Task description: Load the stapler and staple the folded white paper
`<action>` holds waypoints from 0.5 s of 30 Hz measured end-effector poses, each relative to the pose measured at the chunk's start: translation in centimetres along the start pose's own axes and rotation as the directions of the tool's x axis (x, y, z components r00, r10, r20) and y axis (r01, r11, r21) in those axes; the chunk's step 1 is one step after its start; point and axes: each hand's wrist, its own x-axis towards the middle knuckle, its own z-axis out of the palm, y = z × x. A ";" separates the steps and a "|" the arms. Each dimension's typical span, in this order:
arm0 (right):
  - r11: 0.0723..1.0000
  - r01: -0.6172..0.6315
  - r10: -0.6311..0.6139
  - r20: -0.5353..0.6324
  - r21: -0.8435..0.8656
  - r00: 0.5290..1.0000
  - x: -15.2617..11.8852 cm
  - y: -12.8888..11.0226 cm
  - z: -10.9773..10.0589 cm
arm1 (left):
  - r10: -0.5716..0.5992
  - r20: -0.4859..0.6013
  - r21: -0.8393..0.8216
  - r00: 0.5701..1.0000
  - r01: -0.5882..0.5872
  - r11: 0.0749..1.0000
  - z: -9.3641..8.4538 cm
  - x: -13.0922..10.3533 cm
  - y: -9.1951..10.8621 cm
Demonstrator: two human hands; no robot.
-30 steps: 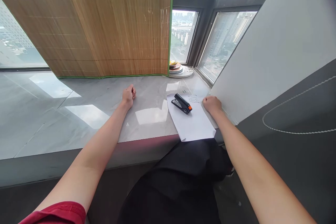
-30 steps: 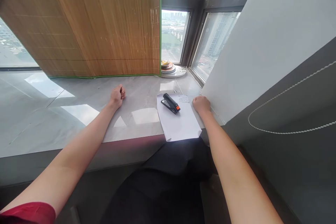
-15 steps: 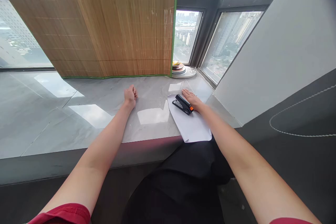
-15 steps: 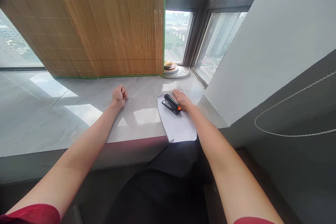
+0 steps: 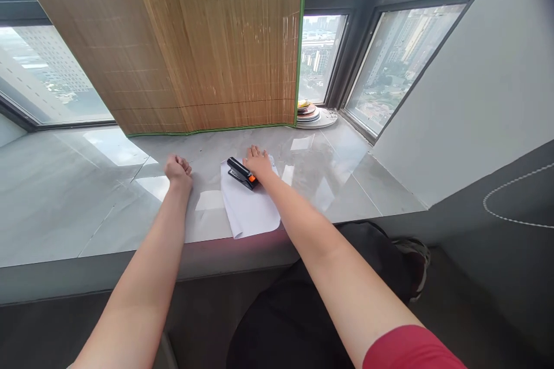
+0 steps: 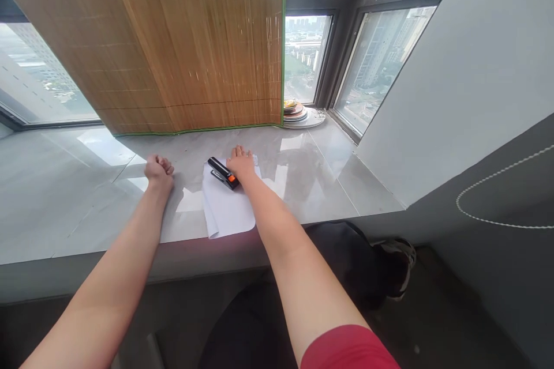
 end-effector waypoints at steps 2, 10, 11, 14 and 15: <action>0.999 0.001 -0.002 0.010 0.046 1.000 0.8 -2.9 0.9 | -0.023 -0.042 -0.172 0.999 0.015 0.985 -0.9 0.7 0.2; 0.989 0.089 -0.078 -0.094 0.120 0.993 0.8 -6.9 0.4 | -0.121 -0.097 -0.513 0.988 0.054 0.857 -0.9 1.2 0.0; 0.989 0.097 -0.082 -0.130 0.114 0.988 0.5 -6.1 -0.6 | -0.119 -0.096 -0.526 0.988 0.051 0.849 -0.8 1.3 -0.1; 0.999 -0.026 0.028 -0.060 0.037 0.998 -1.0 -1.4 -4.4 | -0.076 -0.062 -0.522 0.995 0.032 0.852 -0.7 1.3 -0.4; 0.994 -0.106 0.106 -0.020 -0.023 0.994 -1.8 0.8 -5.7 | -0.060 -0.050 -0.515 0.997 0.026 0.857 -0.7 1.3 -0.5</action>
